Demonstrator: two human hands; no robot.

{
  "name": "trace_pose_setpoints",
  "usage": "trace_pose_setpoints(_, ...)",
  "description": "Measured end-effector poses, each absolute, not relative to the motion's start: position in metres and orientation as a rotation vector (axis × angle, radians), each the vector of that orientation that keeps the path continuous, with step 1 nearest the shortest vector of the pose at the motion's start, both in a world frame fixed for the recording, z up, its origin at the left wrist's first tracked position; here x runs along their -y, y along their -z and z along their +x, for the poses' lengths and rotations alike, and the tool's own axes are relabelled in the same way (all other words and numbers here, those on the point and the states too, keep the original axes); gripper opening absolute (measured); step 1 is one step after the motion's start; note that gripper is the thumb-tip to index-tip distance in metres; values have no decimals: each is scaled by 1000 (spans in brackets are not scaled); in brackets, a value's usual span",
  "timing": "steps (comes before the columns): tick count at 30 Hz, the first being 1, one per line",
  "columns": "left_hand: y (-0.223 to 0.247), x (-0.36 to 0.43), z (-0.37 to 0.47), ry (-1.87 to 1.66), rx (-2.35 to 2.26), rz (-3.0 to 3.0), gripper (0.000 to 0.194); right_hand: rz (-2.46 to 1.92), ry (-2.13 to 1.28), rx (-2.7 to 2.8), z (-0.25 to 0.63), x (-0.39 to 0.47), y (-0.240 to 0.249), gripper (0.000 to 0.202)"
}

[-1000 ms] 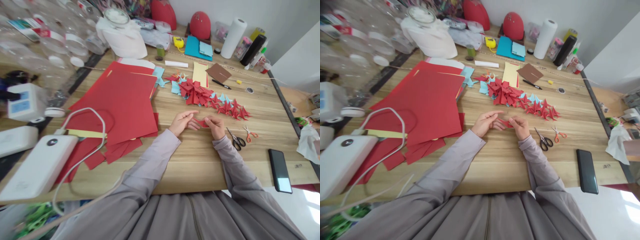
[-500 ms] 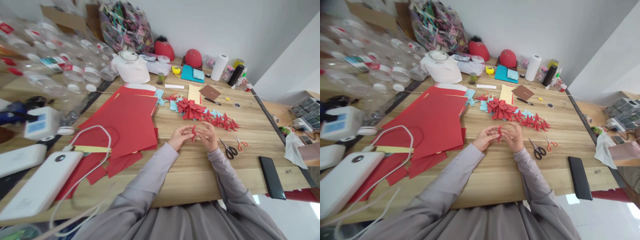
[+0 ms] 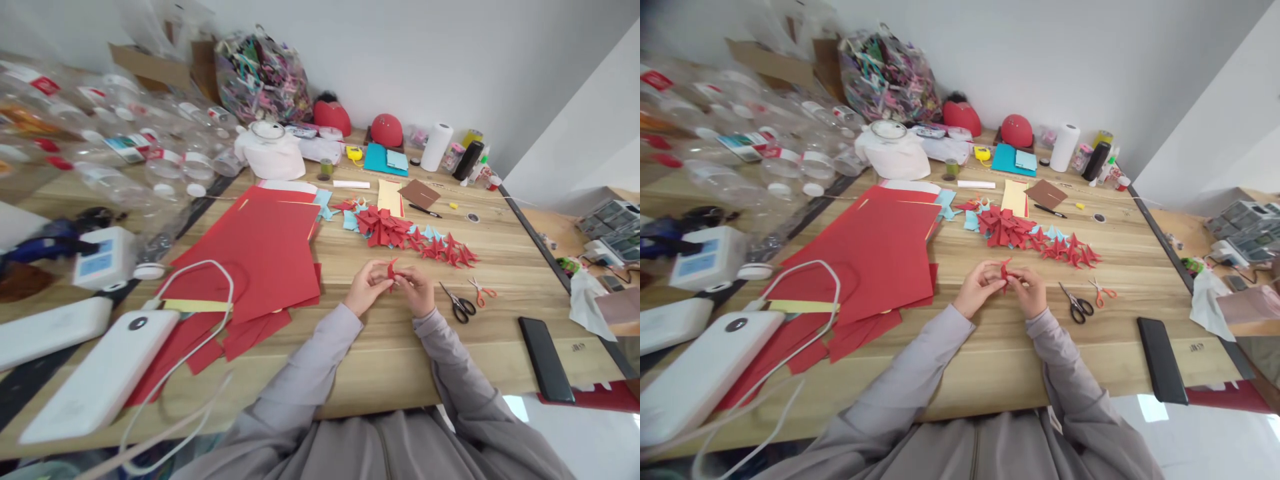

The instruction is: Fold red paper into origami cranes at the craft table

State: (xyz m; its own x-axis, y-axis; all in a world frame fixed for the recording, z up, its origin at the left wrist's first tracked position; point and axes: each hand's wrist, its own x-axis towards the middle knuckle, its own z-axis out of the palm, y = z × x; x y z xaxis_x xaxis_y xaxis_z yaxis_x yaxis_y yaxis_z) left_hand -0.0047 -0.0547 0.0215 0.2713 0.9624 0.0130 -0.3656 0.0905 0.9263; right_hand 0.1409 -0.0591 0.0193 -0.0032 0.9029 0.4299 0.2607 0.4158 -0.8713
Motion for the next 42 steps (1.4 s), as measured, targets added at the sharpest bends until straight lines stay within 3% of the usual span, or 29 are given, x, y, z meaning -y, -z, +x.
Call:
trace_pose_setpoints(2, -17, 54, -5, -1191, -781, 1149, 53, -1081, -628, 1580, 143, 60, -22, 11)
trace_pose_setpoints(6, -11, 53, -8, -1359, -1009, 1456, 34, -1092, -522, 1673, 145, 61, -22, 11)
trace_pose_setpoints(13, -11, 52, -10, -1336, -1018, 1683, 15, -1078, -527, 1719, 145, 61, -17, 11)
trace_pose_setpoints(33, -12, 51, -8, -1089, -954, 1093, 37, -1029, -698, 1773, 153, 63, -32, 13)
trace_pose_setpoints(42, -10, 52, -9, -1141, -991, 1194, 30, -1019, -635, 1819, 151, 66, -33, 14)
